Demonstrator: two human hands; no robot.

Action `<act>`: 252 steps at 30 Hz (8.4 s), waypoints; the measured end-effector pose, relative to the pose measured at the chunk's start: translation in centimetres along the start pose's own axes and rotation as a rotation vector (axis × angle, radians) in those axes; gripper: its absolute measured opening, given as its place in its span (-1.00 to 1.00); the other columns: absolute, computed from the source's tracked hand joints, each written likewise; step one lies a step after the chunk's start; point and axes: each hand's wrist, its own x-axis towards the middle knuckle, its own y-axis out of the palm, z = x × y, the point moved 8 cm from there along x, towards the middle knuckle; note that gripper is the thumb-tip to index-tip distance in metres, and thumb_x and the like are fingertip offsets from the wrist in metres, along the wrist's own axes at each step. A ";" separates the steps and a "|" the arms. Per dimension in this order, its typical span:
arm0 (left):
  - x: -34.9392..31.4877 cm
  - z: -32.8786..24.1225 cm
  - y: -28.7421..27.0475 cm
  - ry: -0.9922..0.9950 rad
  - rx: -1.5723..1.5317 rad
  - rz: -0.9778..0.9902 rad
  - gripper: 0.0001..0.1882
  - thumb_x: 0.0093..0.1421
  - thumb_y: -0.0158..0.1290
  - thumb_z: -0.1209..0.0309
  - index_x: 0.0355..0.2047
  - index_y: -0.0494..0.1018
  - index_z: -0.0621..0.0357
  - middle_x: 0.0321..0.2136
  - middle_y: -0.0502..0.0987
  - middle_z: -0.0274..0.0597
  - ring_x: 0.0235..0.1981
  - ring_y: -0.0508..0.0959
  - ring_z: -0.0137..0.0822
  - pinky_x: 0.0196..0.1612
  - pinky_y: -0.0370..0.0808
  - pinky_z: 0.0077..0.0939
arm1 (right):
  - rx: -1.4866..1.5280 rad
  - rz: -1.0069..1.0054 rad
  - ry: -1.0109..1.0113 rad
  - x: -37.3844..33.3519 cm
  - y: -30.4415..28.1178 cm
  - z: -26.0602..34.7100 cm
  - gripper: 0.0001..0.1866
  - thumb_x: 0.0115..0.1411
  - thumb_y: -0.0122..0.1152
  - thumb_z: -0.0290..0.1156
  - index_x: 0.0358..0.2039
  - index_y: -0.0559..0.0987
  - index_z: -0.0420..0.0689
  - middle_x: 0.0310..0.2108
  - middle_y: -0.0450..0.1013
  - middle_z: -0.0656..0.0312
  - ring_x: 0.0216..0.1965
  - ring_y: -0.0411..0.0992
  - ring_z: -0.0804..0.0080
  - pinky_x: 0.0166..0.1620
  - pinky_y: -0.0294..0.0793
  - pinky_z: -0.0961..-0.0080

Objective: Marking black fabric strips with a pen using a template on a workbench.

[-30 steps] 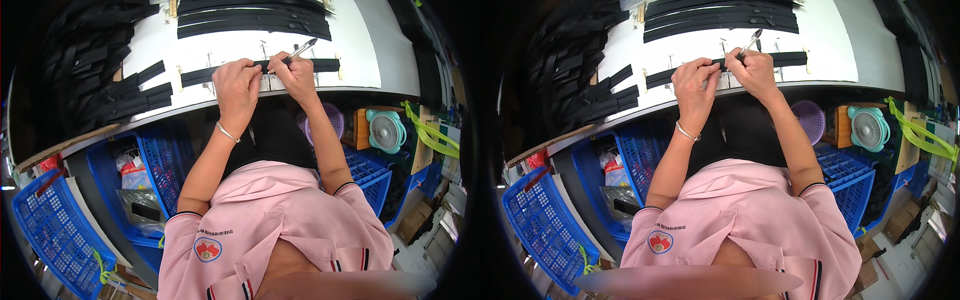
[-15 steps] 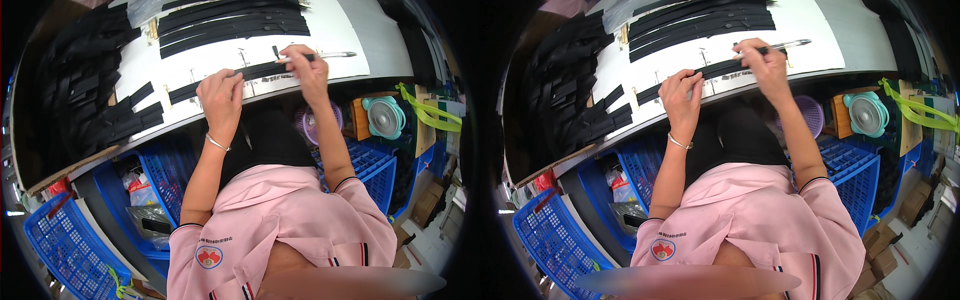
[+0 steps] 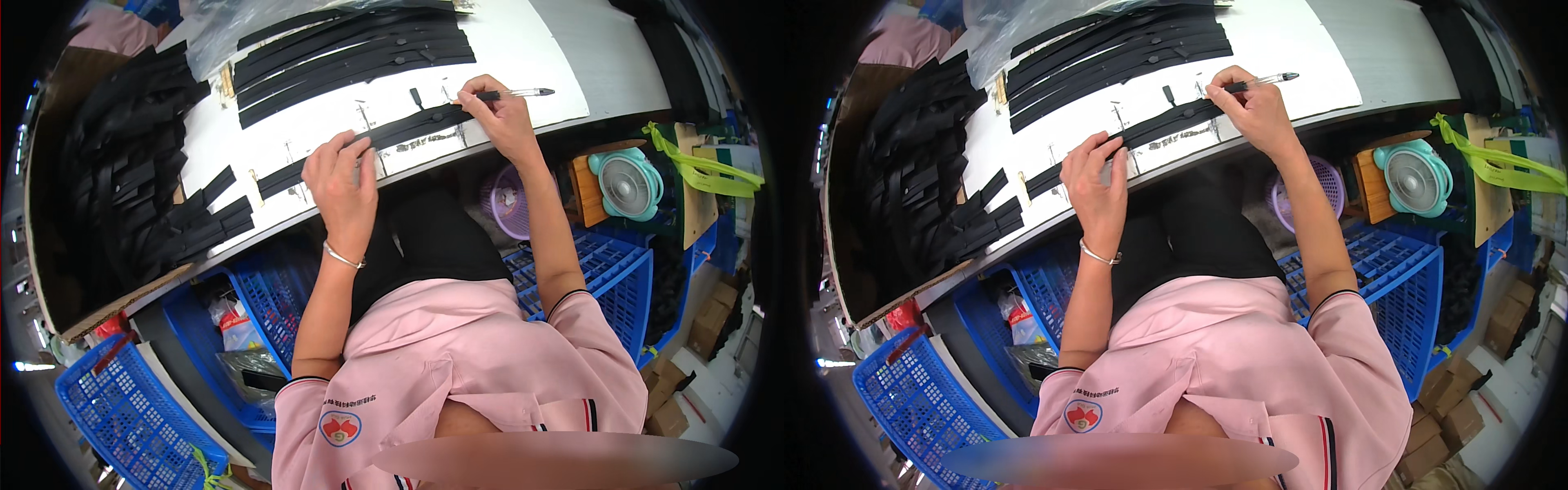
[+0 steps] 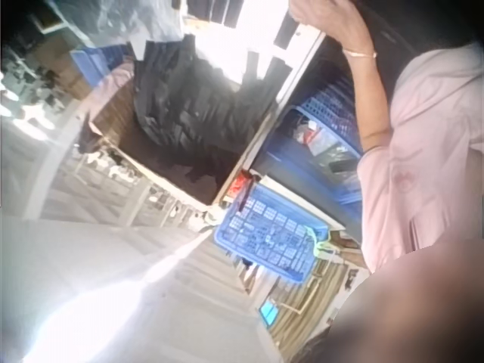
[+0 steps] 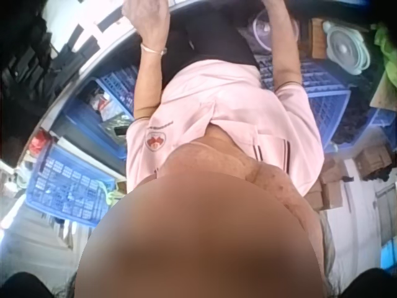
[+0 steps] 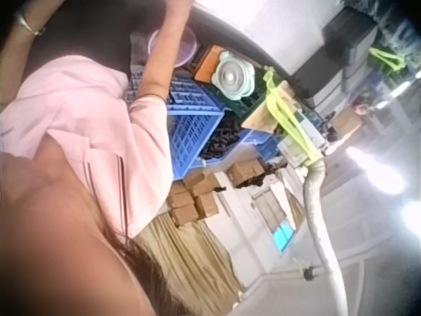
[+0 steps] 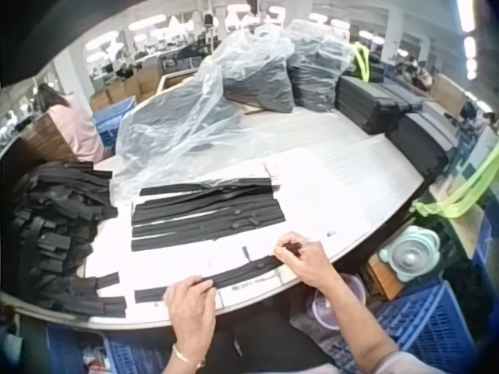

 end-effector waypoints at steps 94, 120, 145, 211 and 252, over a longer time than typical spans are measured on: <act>1.7 0.8 0.3 0.152 0.002 0.093 -0.81 0.14 0.30 0.40 -0.23 0.62 0.12 -0.17 0.63 -0.23 -0.05 0.57 -0.13 0.31 0.28 0.02 | -0.147 -0.242 -0.149 -1.9 0.8 2.8 -0.73 0.28 0.34 -0.44 0.00 0.69 -0.06 -0.27 0.67 0.19 -0.33 0.62 0.44 -0.25 0.56 0.56; -5.3 6.8 -4.6 -0.129 0.278 0.150 -0.30 0.31 0.20 0.11 0.35 0.33 0.18 0.40 0.26 0.00 0.48 0.13 -0.02 0.42 -0.37 0.37 | -0.810 -0.378 -0.482 -7.0 -1.4 3.3 -0.63 0.18 0.37 -0.58 0.01 0.70 -0.04 -0.28 0.58 0.30 -0.18 0.50 0.39 0.17 0.40 0.28; -5.3 7.5 -5.6 -0.152 0.207 0.032 -0.20 0.15 0.30 0.00 0.31 0.38 0.13 0.33 0.37 -0.14 0.45 0.19 -0.01 0.41 -0.18 0.34 | 0.079 0.209 -0.204 -0.6 21.2 9.4 -0.72 0.31 0.25 -0.44 -0.46 0.60 -0.42 -0.31 0.63 0.15 -0.58 0.48 0.35 -0.49 0.37 0.47; -0.2 2.2 -0.1 -0.009 -0.110 -0.044 -0.87 0.12 0.31 0.46 -0.29 0.69 0.10 -0.24 0.62 -0.31 -0.13 0.55 -0.24 0.05 0.32 -0.29 | -0.218 0.017 -0.230 0.0 11.3 5.3 -0.80 0.28 0.32 -0.31 -0.41 0.67 -0.18 -0.64 0.45 0.22 -0.67 0.39 0.37 -0.54 0.32 0.46; 3.1 -5.2 7.2 0.135 -0.228 0.077 -0.89 0.08 0.33 0.46 -0.34 0.69 0.10 -0.26 0.64 -0.34 -0.16 0.53 -0.23 -0.05 0.36 -0.33 | 0.016 -0.052 -0.106 0.1 0.7 0.5 -0.83 0.31 0.27 -0.46 -0.36 0.58 -0.33 -0.45 0.51 0.34 -0.59 0.28 0.63 -0.49 0.25 0.58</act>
